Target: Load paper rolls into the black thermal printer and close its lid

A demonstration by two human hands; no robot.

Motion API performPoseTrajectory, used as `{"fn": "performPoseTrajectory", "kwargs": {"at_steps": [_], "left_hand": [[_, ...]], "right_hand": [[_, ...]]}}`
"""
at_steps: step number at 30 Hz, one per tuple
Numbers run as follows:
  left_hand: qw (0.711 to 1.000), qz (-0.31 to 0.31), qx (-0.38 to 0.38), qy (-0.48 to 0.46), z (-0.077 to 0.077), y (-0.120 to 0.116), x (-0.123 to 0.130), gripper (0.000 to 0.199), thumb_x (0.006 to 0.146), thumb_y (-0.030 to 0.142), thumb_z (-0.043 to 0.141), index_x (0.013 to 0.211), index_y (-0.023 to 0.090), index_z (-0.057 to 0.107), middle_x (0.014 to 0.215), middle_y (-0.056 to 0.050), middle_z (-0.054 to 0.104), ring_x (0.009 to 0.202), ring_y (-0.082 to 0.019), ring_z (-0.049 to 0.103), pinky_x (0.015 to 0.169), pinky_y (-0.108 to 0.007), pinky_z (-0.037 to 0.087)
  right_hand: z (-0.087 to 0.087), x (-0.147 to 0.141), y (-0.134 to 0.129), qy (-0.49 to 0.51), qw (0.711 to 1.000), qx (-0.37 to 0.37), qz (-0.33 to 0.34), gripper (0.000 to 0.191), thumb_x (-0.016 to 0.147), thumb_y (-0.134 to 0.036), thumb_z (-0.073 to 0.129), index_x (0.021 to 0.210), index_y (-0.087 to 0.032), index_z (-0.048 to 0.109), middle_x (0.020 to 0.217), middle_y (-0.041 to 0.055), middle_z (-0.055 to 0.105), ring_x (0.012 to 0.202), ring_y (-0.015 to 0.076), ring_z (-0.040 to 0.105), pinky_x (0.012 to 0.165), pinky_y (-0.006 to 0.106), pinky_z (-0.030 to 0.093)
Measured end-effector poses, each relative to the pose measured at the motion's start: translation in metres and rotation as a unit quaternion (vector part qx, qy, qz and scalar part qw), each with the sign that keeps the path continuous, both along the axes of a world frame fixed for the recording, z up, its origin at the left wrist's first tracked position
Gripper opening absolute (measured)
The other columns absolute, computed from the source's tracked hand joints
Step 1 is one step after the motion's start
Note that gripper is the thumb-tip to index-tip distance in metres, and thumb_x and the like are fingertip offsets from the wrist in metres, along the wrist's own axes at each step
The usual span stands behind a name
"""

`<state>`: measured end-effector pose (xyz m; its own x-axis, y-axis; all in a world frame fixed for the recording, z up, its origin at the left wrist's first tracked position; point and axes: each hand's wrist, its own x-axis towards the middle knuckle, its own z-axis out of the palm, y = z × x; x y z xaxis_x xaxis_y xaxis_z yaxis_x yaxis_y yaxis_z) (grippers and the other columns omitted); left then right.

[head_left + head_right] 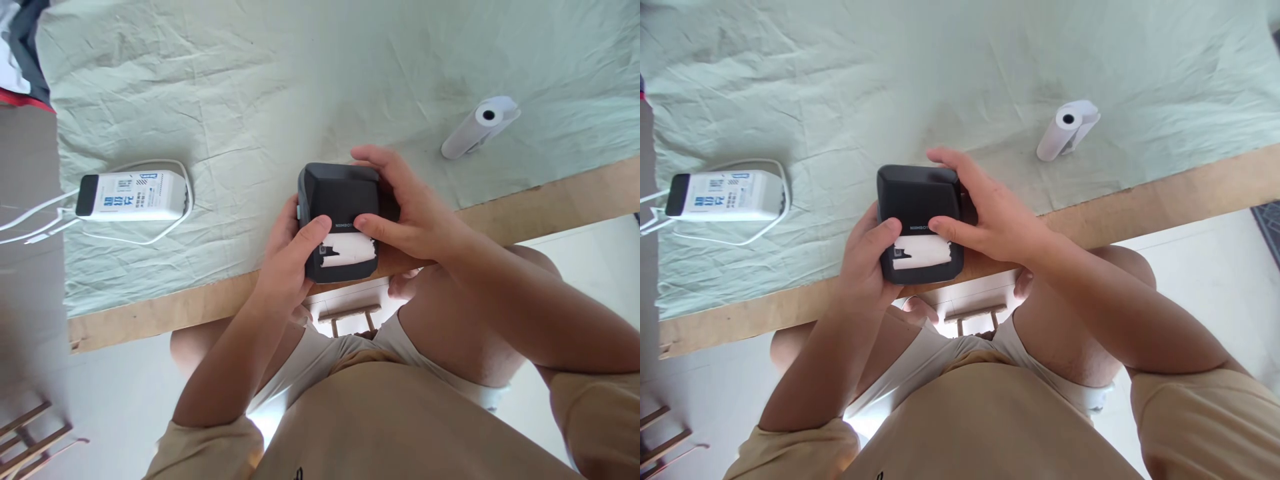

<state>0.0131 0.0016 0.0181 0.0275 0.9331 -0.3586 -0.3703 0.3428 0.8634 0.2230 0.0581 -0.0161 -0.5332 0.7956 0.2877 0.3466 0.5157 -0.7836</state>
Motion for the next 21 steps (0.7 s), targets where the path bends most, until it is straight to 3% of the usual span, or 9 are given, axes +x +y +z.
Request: {"fn": "performPoseTrajectory", "kwargs": {"at_steps": [4,9,13,16,19,21], "left_hand": [[0.997,0.050,0.002,-0.053,-0.007,0.001,0.004,0.036,0.098,0.058,0.076,0.104,0.022,0.077,0.102,-0.006,0.085,0.109,-0.033,0.084,0.086,-0.040,0.070],[0.989,0.108,-0.009,-0.098,-0.009,0.002,0.007,0.016,0.102,0.033,0.075,0.094,0.021,0.082,0.099,-0.001,0.086,0.091,-0.018,0.081,0.082,-0.028,0.068],[0.987,0.116,0.000,-0.107,-0.004,0.003,0.006,0.031,0.107,0.026,0.067,0.080,0.020,0.081,0.077,0.000,0.076,0.067,-0.014,0.071,0.066,-0.024,0.062],[0.989,0.114,0.008,-0.096,-0.002,0.003,0.006,0.043,0.112,0.025,0.057,0.077,0.019,0.081,0.071,-0.001,0.071,0.061,-0.013,0.064,0.065,-0.023,0.060],[0.989,0.110,-0.001,-0.103,-0.004,0.005,0.005,0.043,0.113,0.026,0.057,0.078,0.019,0.082,0.077,-0.001,0.075,0.066,-0.013,0.068,0.069,-0.023,0.063],[0.988,0.112,-0.002,-0.111,-0.007,0.006,0.004,0.039,0.111,0.028,0.062,0.078,0.019,0.082,0.078,-0.001,0.077,0.068,-0.013,0.070,0.071,-0.024,0.064]], "right_hand": [[0.013,-0.001,-0.001,-0.013,0.999,-0.049,-0.013,0.061,0.103,-0.049,0.068,0.160,-0.033,0.051,0.148,0.0080,0.072,0.125,0.0306,0.074,0.107,0.054,0.067],[0.026,0.005,0.000,0.005,0.994,-0.101,-0.052,0.051,0.101,-0.051,0.068,0.149,-0.033,0.064,0.141,0.0079,0.071,0.131,0.0317,0.070,0.115,0.054,0.061],[0.027,0.010,0.001,-0.005,0.994,-0.103,-0.028,0.068,0.089,-0.049,0.083,0.152,-0.036,0.060,0.136,0.0077,0.070,0.122,0.0306,0.071,0.108,0.052,0.064],[0.029,0.013,0.000,-0.021,0.996,-0.082,-0.031,0.075,0.083,-0.053,0.090,0.150,-0.039,0.061,0.130,0.0079,0.071,0.118,0.0319,0.072,0.102,0.051,0.066],[0.035,0.012,-0.004,-0.015,0.997,-0.049,-0.053,0.068,0.081,-0.051,0.094,0.142,-0.037,0.067,0.098,0.0021,0.074,0.091,0.0260,0.073,0.083,0.045,0.066],[0.040,0.008,-0.009,0.013,0.996,-0.053,-0.069,0.052,0.089,-0.045,0.089,0.135,-0.034,0.068,0.071,-0.0058,0.066,0.063,0.0179,0.065,0.064,0.037,0.059]]}}
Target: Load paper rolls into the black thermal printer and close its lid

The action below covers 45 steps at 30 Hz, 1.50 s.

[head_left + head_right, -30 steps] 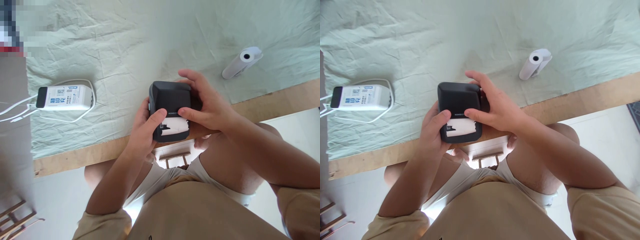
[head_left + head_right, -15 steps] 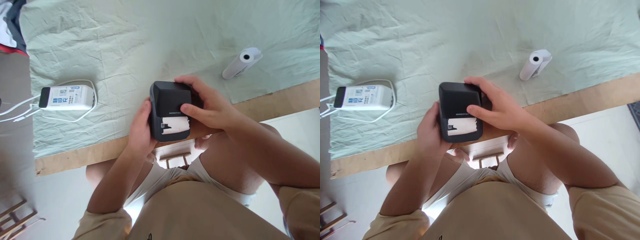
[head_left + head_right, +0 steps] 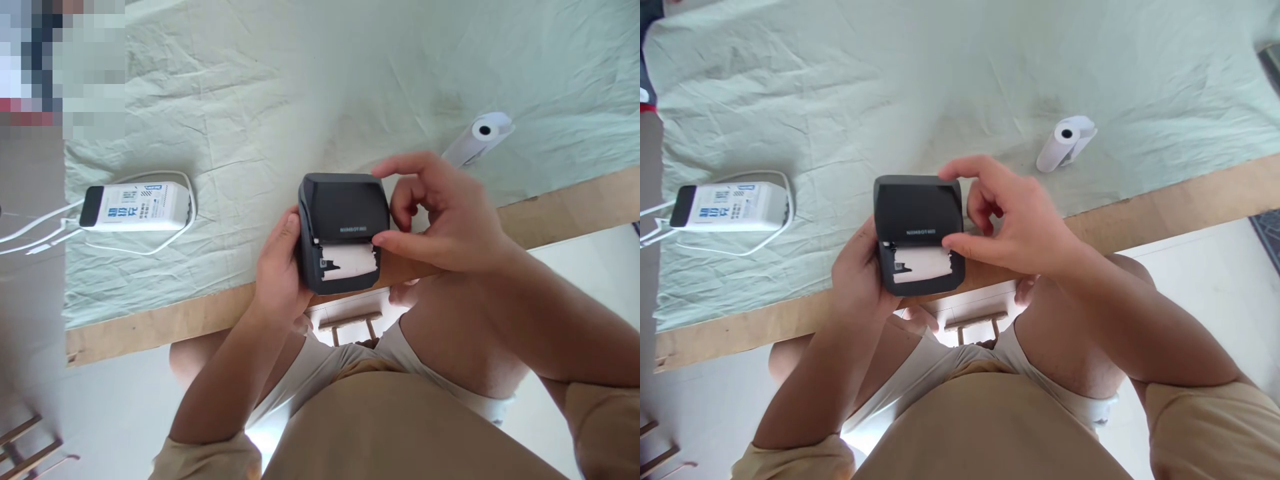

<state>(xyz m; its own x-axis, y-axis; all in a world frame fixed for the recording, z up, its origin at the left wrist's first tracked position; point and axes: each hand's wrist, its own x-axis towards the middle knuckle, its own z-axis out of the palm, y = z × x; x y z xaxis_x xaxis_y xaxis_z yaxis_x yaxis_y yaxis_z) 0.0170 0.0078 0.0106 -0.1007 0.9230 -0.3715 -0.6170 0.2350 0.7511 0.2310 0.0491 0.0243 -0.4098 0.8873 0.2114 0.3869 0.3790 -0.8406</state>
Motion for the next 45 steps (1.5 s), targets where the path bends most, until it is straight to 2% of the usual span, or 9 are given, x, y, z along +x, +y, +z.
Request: {"fn": "performPoseTrajectory", "kwargs": {"at_steps": [3,6,12,18,25,28,31,39,45], "left_hand": [[1.000,-0.001,-0.008,0.011,-0.003,0.002,-0.001,0.028,0.107,0.028,0.068,0.085,0.020,0.083,0.086,-0.001,0.081,0.076,-0.014,0.075,0.074,-0.024,0.065],[1.000,-0.015,0.000,0.026,-0.002,0.002,0.000,0.022,0.103,0.034,0.072,0.089,0.021,0.082,0.089,-0.001,0.083,0.085,-0.019,0.080,0.080,-0.029,0.069],[0.992,-0.099,0.030,0.072,0.002,-0.003,-0.003,0.038,0.093,0.050,0.086,0.115,0.021,0.079,0.103,-0.008,0.086,0.116,-0.034,0.084,0.092,-0.041,0.071],[0.988,-0.118,0.037,0.096,0.002,-0.004,-0.004,0.035,0.095,0.053,0.084,0.106,0.020,0.076,0.104,-0.008,0.085,0.110,-0.032,0.085,0.089,-0.037,0.070],[0.990,-0.087,-0.006,0.113,0.004,-0.003,-0.002,0.039,0.089,0.055,0.086,0.105,0.022,0.073,0.092,-0.004,0.082,0.097,-0.028,0.084,0.077,-0.033,0.068],[0.988,-0.107,-0.027,0.105,0.006,-0.004,-0.003,0.044,0.089,0.058,0.086,0.109,0.022,0.073,0.096,-0.005,0.082,0.095,-0.031,0.084,0.073,-0.037,0.069],[0.989,-0.111,-0.038,0.089,0.008,-0.005,-0.003,0.045,0.090,0.057,0.085,0.117,0.022,0.074,0.103,-0.008,0.084,0.100,-0.035,0.085,0.074,-0.041,0.071],[0.989,-0.100,-0.053,0.096,0.011,-0.004,-0.002,0.033,0.092,0.049,0.081,0.112,0.024,0.075,0.101,-0.007,0.086,0.109,-0.034,0.085,0.079,-0.039,0.073],[0.986,-0.093,-0.085,0.105,0.019,-0.004,0.000,0.027,0.094,0.047,0.080,0.108,0.025,0.075,0.093,-0.005,0.083,0.102,-0.034,0.084,0.069,-0.039,0.073]], "right_hand": [[0.005,-0.012,-0.006,0.089,0.992,0.027,-0.087,0.024,0.105,-0.041,0.071,0.126,-0.032,0.066,0.061,-0.0102,0.063,0.048,0.0124,0.060,0.047,0.030,0.045],[0.005,-0.023,-0.005,0.134,0.970,0.106,-0.176,0.008,0.107,-0.038,0.067,0.109,-0.031,0.063,0.093,-0.0046,0.078,0.074,0.0135,0.079,0.047,0.027,0.046],[0.005,-0.025,0.003,-0.169,0.961,0.201,-0.091,0.008,0.098,-0.023,0.065,0.102,-0.026,0.072,0.078,-0.0030,0.074,0.062,0.0143,0.063,0.059,0.033,0.037],[0.029,-0.037,0.005,-0.380,0.923,0.051,-0.031,0.020,0.088,-0.033,0.076,0.108,-0.028,0.079,0.074,0.0005,0.074,0.063,0.0215,0.059,0.058,0.036,0.027],[0.043,-0.008,0.009,-0.049,0.997,0.011,-0.067,0.021,0.086,-0.031,0.072,0.106,-0.033,0.079,0.098,-0.0016,0.079,0.062,0.0150,0.058,0.056,0.036,0.040],[0.031,0.013,0.017,0.116,0.978,-0.083,-0.151,0.021,0.089,-0.047,0.071,0.106,-0.035,0.069,0.103,0.0004,0.074,0.066,0.0178,0.063,0.052,0.035,0.041],[0.007,0.028,0.022,0.096,0.972,-0.128,-0.170,0.037,0.082,-0.055,0.084,0.095,-0.031,0.060,0.083,-0.0003,0.067,0.060,0.0176,0.062,0.051,0.034,0.041],[-0.020,0.045,0.016,-0.118,0.979,0.132,-0.102,0.031,0.096,-0.051,0.077,0.088,-0.029,0.058,0.085,0.0021,0.070,0.080,0.0244,0.070,0.075,0.043,0.056],[-0.025,0.042,0.027,-0.159,0.974,0.098,-0.130,0.040,0.093,-0.043,0.080,0.128,-0.031,0.063,0.116,0.0075,0.079,0.091,0.0280,0.075,0.086,0.048,0.061]]}}
